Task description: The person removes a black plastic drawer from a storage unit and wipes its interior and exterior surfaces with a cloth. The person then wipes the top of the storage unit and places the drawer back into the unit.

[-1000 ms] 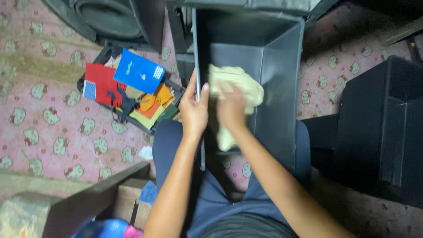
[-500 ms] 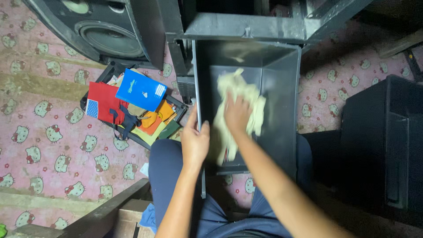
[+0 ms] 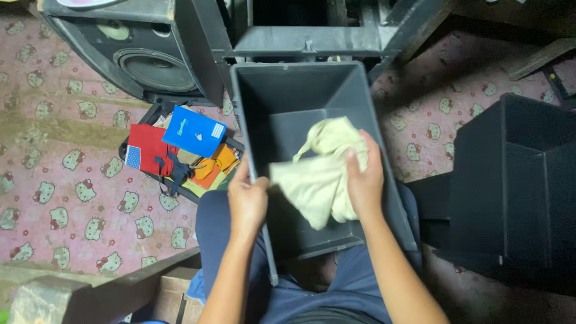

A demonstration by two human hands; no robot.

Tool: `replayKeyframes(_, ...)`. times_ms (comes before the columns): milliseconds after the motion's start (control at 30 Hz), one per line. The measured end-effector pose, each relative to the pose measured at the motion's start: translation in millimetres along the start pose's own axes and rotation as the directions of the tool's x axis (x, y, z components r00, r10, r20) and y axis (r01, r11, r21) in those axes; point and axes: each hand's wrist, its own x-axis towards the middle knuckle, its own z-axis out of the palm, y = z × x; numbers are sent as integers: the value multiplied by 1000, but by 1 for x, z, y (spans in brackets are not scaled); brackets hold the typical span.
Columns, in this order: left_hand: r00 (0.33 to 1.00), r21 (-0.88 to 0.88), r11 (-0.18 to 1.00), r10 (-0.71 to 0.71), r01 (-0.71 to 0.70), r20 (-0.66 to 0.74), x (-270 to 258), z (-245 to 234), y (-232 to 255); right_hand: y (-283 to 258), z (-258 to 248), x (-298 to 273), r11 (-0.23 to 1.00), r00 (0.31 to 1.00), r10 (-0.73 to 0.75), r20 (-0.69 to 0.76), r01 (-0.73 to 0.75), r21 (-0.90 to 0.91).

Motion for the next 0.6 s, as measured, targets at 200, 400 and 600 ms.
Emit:
replayKeyframes(200, 999, 21, 999, 31, -31, -18, -41, -12, 29, 101, 78, 20, 518, 768, 615, 177, -563, 644)
replayKeyframes(400, 997, 270, 961, -67, 57, 27, -32, -12, 36, 199, 219, 140, 186, 657, 603, 452, -667, 721)
replayKeyframes(600, 1000, 387, 922, -10, 0, 25, -8, -10, 23, 150, 203, 200, 23, 802, 468, 373, -433, 901)
